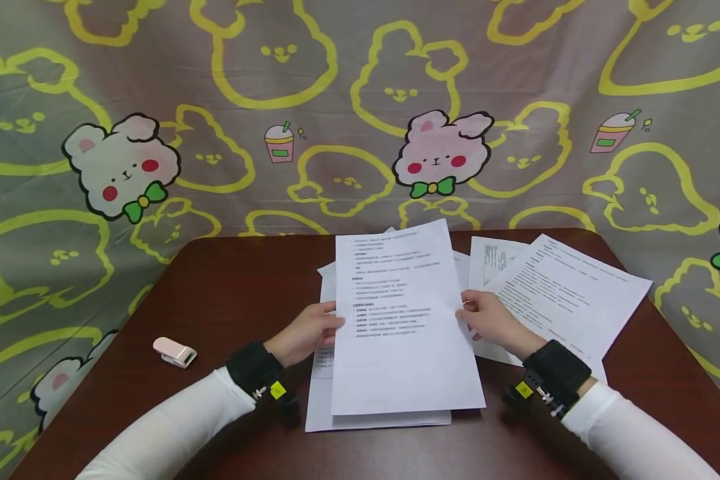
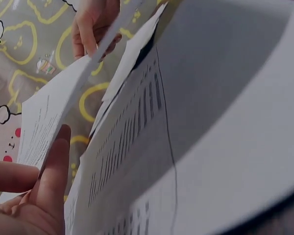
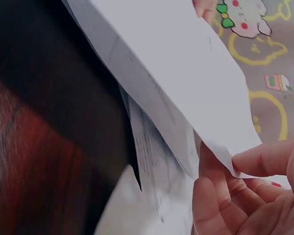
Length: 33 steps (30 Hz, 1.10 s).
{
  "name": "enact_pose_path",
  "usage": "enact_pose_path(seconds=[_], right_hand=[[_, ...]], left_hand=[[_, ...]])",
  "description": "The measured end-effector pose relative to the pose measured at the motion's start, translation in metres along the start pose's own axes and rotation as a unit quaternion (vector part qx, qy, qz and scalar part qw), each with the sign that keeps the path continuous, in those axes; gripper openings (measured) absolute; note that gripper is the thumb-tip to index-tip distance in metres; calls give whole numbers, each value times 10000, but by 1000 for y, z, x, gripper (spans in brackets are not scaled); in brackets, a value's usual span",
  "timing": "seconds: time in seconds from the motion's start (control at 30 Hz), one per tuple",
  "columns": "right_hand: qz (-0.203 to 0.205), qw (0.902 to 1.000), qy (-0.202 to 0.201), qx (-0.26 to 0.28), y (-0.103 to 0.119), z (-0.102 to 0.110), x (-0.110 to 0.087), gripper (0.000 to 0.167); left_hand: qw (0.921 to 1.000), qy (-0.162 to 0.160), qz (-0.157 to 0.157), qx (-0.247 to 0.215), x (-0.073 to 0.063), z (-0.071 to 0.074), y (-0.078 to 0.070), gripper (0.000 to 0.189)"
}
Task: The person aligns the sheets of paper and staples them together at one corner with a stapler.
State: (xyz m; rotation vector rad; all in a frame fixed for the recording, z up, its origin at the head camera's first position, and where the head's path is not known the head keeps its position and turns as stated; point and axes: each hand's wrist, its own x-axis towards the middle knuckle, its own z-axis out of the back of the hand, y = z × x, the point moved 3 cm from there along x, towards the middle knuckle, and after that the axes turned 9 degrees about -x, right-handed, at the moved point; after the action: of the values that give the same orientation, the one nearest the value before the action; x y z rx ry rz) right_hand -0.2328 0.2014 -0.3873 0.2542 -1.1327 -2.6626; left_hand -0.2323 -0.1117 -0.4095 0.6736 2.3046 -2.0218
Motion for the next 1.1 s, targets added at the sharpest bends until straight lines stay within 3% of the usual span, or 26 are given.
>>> enact_pose_path(seconds=[0.23, 0.47, 0.7, 1.1], right_hand=[[-1, 10000, 66, 9, 6, -16, 5, 36], [-137, 9997, 169, 91, 7, -28, 10, 37], [-185, 9992, 344, 64, 7, -34, 14, 37], [-232, 9982, 492, -260, 0, -44, 16, 28]], left_hand=[[9989, -169, -138, 420, -4, 16, -1, 35], [9958, -396, -71, 827, -7, 25, -2, 32], [9902, -346, -87, 1354, -7, 35, -2, 27], [9796, -196, 293, 1979, -3, 43, 4, 20]])
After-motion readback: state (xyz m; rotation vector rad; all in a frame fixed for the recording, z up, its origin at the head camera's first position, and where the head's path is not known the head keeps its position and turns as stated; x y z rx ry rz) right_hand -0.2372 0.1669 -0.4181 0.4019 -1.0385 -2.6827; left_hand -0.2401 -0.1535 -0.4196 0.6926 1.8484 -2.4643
